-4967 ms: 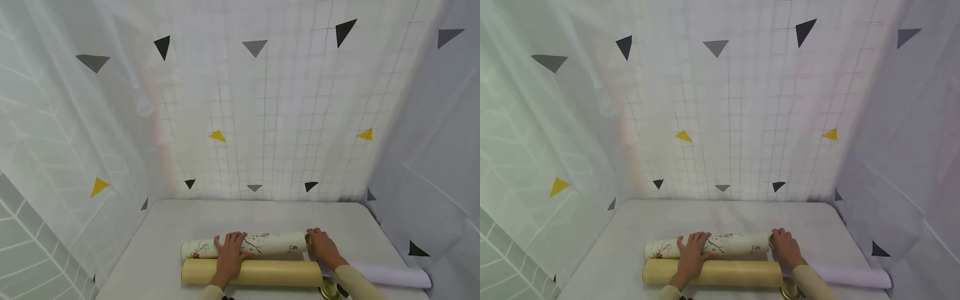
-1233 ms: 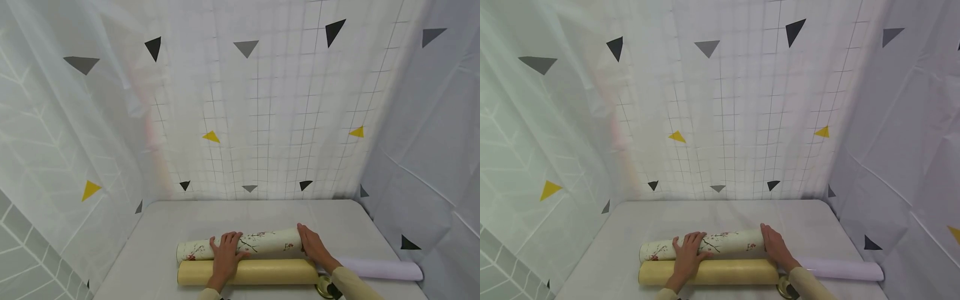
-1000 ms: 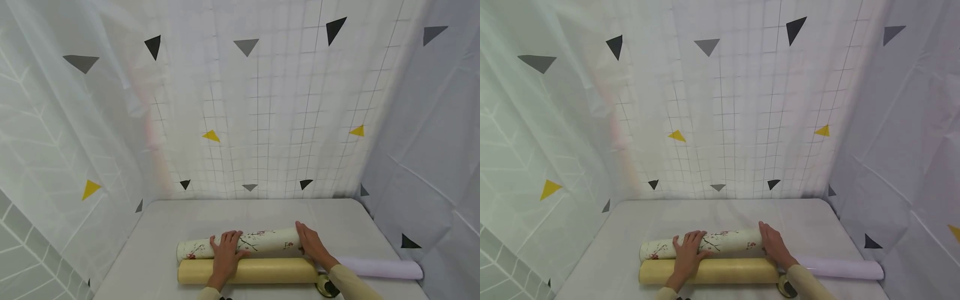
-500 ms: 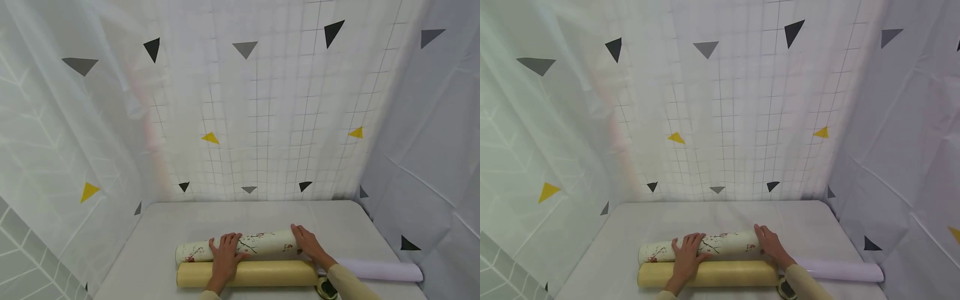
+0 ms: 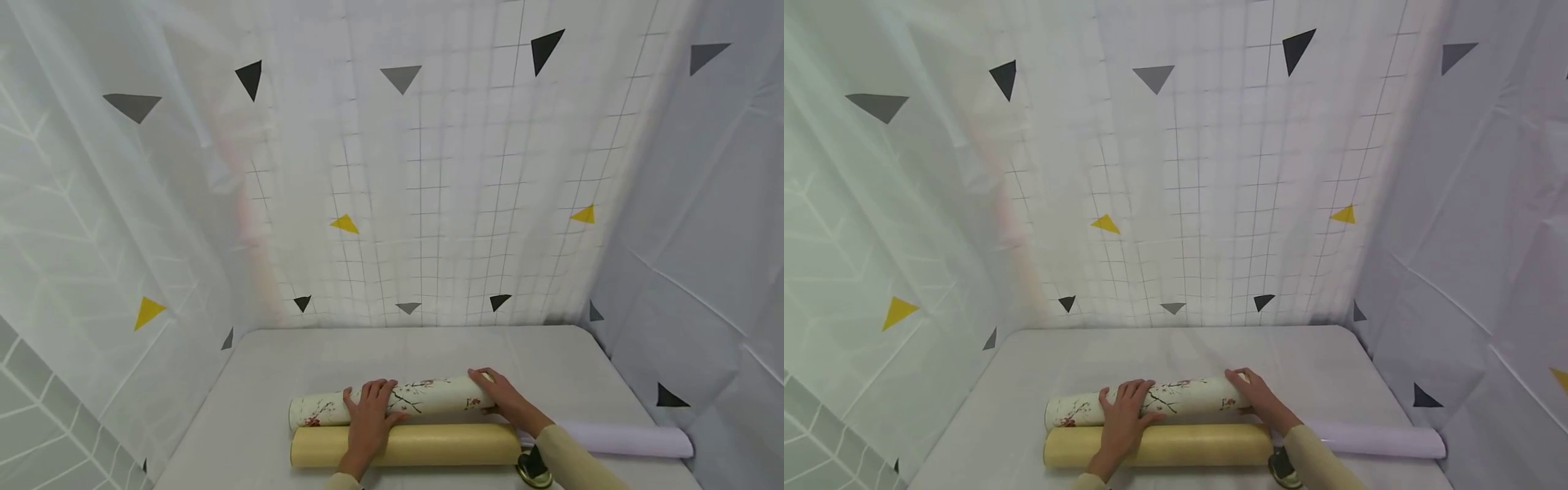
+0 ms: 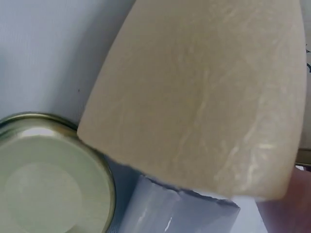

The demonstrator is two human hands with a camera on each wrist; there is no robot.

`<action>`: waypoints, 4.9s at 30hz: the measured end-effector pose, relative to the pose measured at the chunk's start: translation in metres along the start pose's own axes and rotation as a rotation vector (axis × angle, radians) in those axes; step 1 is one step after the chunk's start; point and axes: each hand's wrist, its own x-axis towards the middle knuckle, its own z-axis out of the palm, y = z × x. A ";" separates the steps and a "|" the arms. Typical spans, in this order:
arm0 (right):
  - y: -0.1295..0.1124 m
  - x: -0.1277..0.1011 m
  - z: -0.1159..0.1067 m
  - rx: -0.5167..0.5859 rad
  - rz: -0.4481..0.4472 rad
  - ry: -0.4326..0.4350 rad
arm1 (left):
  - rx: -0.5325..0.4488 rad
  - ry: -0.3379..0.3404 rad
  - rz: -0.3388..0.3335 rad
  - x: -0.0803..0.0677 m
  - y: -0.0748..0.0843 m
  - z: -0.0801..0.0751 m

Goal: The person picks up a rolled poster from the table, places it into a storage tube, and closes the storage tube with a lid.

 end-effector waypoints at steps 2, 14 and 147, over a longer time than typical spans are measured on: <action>-0.001 -0.001 0.000 0.006 -0.003 -0.012 | -0.004 0.003 -0.001 0.000 0.000 0.000; 0.000 -0.003 -0.001 0.013 0.008 -0.033 | -0.020 -0.083 -0.026 0.001 0.002 -0.007; -0.019 -0.023 -0.051 -0.575 -0.371 -0.067 | -0.006 -0.531 0.426 -0.001 0.010 -0.019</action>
